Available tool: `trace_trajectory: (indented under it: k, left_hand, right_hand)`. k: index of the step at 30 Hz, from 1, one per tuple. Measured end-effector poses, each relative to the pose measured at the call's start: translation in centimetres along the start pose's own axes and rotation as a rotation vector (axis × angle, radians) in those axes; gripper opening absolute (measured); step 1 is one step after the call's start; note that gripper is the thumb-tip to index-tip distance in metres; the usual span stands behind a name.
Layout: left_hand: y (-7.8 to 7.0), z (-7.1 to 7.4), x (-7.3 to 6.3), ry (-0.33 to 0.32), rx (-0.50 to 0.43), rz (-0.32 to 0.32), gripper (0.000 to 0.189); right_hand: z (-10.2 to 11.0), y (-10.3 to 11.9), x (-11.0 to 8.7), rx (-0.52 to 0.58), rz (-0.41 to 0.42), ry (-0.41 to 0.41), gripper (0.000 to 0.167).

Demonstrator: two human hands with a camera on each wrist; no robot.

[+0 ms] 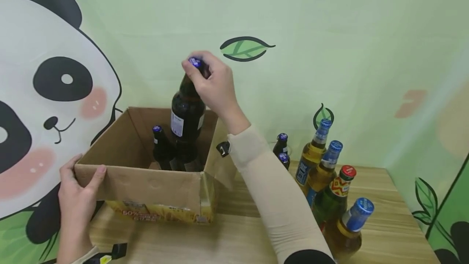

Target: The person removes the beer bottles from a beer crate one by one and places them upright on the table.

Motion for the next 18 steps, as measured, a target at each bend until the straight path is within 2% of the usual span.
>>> trace_trajectory:
  k: [3,8,13,18]
  left_hand:
    - [-0.2,0.0,-0.1,0.006,-0.012,-0.011,0.078]
    - [-0.5,0.3,0.4,-0.018,-0.008,-0.046,0.077]
    - [-0.4,0.4,0.7,-0.024,0.01,-0.037,0.077]
    - [-0.1,0.1,0.4,-0.013,0.015,-0.029,0.077]
  right_hand:
    - [1.7,3.9,1.1,0.048,0.023,-0.068,0.014]
    - [4.1,8.4,1.4,0.056,-0.009,-0.048,0.014]
    - [5.5,9.8,-0.3,0.03,-0.035,0.01,0.015]
    - [7.4,10.4,-3.7,0.007,-0.084,-0.017,0.016]
Point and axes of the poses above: each hand's wrist, its own x-axis towards the middle knuckle, its own z-axis out of the back of the hand, y = z × x, the point moved 3 cm from there along x, towards the middle knuckle, and after that the axes turned 7 degrees about z, right-handed, at the moved point
